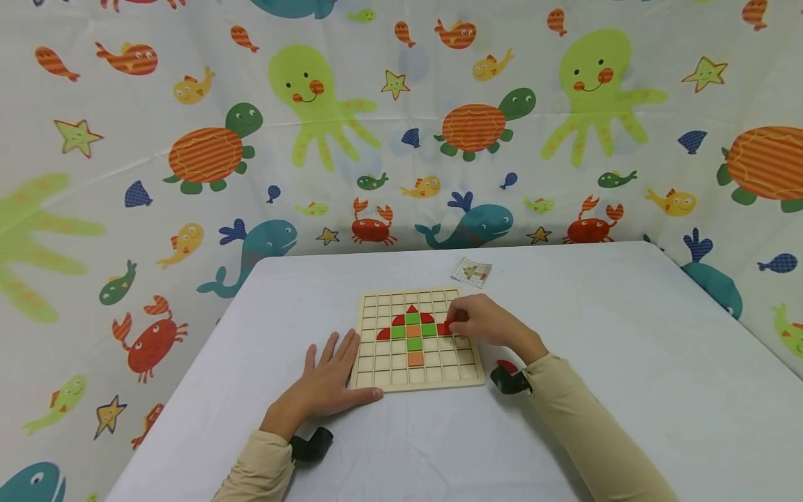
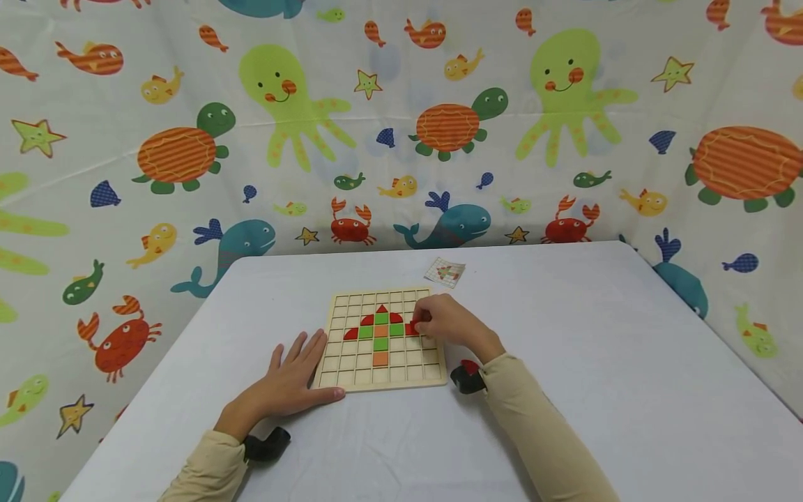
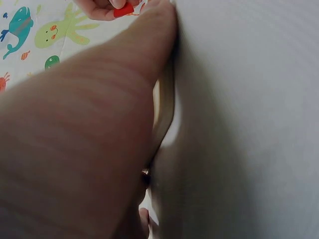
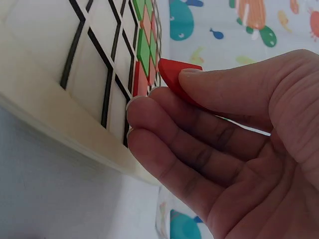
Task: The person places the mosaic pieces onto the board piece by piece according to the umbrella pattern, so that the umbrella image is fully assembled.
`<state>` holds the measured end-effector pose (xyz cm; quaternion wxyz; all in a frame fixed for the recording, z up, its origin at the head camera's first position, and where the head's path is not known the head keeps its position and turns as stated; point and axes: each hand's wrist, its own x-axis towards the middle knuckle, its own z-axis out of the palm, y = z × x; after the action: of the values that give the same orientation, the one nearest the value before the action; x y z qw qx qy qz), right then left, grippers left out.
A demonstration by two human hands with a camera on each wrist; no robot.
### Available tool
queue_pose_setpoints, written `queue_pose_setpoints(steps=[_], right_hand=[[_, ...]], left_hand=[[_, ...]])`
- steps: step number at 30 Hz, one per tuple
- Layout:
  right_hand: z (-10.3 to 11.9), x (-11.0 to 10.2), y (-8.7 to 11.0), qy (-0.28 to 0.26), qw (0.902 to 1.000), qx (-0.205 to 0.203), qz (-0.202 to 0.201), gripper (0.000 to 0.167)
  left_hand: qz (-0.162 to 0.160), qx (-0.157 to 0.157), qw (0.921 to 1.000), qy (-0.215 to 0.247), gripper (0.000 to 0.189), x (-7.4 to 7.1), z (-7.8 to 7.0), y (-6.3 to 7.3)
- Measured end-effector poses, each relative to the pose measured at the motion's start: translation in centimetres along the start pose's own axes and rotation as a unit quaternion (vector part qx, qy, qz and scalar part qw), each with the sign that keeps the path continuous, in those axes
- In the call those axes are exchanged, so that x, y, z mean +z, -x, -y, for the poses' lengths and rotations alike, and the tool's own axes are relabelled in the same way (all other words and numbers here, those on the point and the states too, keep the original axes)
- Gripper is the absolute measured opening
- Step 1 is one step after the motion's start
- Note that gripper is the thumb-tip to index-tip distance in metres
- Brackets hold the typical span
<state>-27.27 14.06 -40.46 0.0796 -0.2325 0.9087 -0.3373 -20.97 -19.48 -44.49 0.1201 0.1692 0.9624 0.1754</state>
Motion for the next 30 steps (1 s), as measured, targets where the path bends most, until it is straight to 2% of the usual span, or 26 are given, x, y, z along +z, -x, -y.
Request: queue_pose_setpoints(steps=[5,12,17,23,30], right_hand=[[0.6,0.7,-0.3,0.016,0.9998,-0.003,0.012,0.004],[1.2,1.2,-0.2,0.02,0.9982,-0.055,0.017,0.01],[1.5,1.8,-0.3,0.013,0.9971,-0.072,0.022,0.009],[2.4,2.5,-0.2,0.01,0.9963,-0.066,0.055,0.007],[3.2,3.4,-0.1,-0.002,0.9913,-0.09,0.096,0.011]], left_hand=[[0.001,-0.004,1.0,-0.004,0.123,0.1,0.0,0.0],[-0.001,0.0,1.0,-0.001,0.122,0.0,-0.1,0.1],[-0.001,0.002,1.0,0.0,0.122,-0.1,-0.1,0.0],[0.0,0.003,1.0,-0.002,0.122,0.0,0.0,0.0],[0.001,0.004,1.0,0.001,0.122,0.0,-0.1,0.1]])
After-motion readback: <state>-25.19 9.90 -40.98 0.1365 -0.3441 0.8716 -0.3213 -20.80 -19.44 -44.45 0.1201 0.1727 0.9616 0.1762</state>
